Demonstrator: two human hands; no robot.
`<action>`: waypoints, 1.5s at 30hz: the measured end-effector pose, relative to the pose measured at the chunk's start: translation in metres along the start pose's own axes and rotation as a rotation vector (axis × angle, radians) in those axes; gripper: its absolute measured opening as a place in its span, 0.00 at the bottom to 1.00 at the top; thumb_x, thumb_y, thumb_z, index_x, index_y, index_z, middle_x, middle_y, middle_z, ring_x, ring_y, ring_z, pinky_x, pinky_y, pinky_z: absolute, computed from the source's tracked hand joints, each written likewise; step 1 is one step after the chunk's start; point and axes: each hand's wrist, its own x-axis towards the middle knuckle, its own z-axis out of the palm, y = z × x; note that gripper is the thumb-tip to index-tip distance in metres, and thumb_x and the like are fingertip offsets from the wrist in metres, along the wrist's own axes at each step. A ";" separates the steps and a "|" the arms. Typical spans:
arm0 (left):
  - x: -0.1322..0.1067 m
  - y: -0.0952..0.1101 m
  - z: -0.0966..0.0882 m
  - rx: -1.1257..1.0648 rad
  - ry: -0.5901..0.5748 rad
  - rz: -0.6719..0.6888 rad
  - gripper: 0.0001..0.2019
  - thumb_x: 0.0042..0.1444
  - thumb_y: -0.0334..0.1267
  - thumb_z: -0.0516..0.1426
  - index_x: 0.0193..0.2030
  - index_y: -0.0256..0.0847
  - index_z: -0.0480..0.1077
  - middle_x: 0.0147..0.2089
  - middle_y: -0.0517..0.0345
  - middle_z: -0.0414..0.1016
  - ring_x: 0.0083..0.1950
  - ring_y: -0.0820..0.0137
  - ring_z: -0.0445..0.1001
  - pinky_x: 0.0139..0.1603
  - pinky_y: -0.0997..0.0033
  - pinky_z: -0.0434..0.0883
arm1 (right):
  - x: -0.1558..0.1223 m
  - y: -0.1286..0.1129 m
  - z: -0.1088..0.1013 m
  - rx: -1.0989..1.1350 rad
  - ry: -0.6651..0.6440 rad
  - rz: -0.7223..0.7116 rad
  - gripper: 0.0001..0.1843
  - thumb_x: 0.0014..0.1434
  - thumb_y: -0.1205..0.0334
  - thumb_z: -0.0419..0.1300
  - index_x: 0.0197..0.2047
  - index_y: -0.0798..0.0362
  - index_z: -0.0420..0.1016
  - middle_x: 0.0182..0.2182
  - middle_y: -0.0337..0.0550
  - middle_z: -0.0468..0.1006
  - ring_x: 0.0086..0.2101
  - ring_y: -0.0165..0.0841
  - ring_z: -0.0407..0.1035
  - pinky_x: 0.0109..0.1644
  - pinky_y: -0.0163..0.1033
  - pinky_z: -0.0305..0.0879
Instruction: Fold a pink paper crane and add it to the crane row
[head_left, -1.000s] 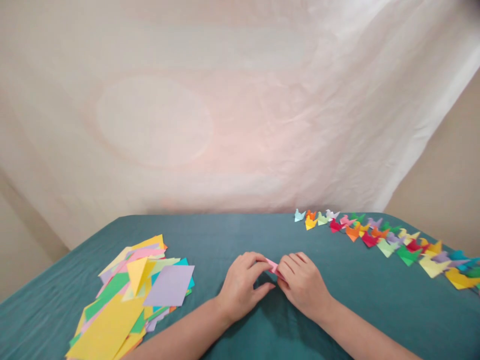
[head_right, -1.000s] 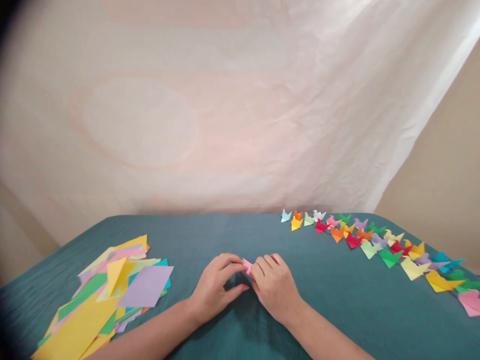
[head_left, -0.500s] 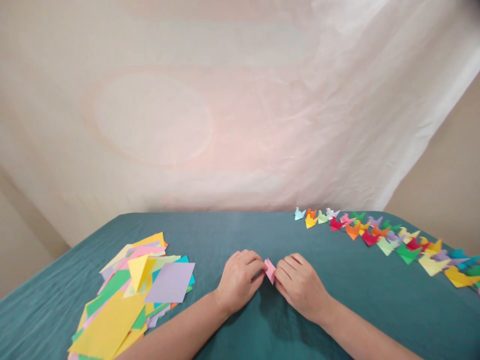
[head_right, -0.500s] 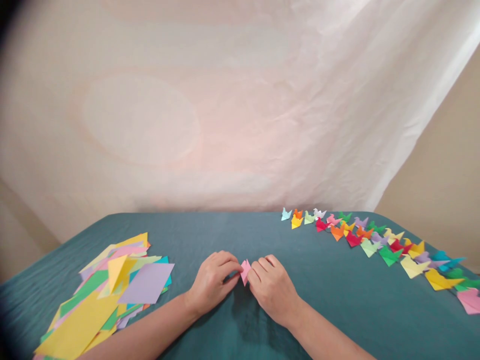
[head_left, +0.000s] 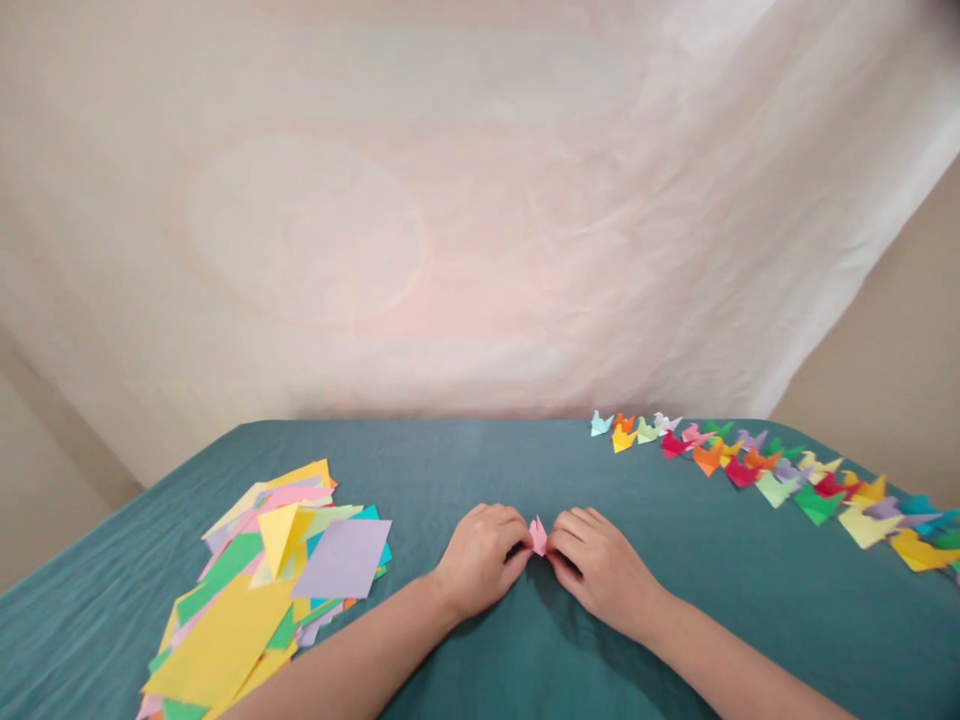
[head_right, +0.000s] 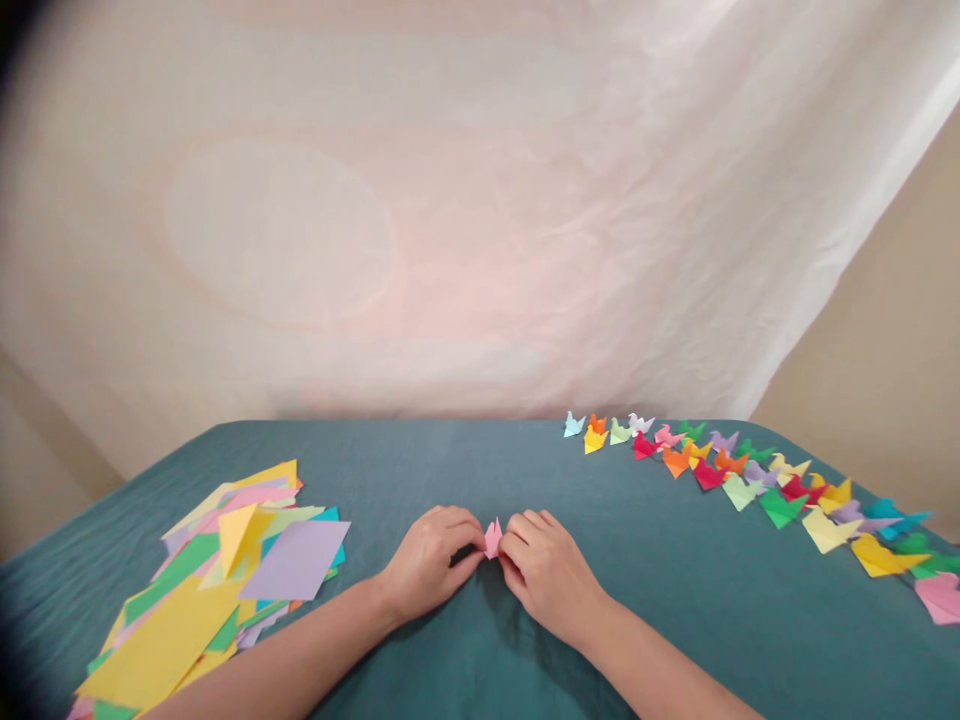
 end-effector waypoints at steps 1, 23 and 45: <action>0.000 0.000 0.001 -0.014 0.000 -0.006 0.03 0.55 0.31 0.55 0.35 0.41 0.69 0.38 0.59 0.72 0.41 0.69 0.69 0.43 0.70 0.63 | 0.000 0.000 -0.001 0.037 -0.005 0.021 0.06 0.58 0.71 0.53 0.32 0.54 0.69 0.30 0.42 0.69 0.33 0.34 0.61 0.38 0.39 0.56; 0.004 -0.009 0.004 -0.266 0.034 -0.110 0.08 0.57 0.40 0.55 0.32 0.41 0.74 0.37 0.57 0.71 0.41 0.70 0.69 0.45 0.71 0.64 | 0.006 0.002 -0.008 0.446 -0.078 0.290 0.09 0.58 0.65 0.54 0.29 0.52 0.73 0.29 0.40 0.68 0.33 0.32 0.65 0.38 0.38 0.60; 0.005 -0.006 0.001 -0.169 0.109 -0.116 0.04 0.55 0.35 0.55 0.37 0.39 0.70 0.38 0.55 0.70 0.43 0.67 0.67 0.45 0.67 0.64 | 0.009 0.005 0.007 0.413 -0.016 0.334 0.08 0.57 0.65 0.55 0.26 0.53 0.69 0.28 0.40 0.68 0.31 0.32 0.64 0.36 0.37 0.60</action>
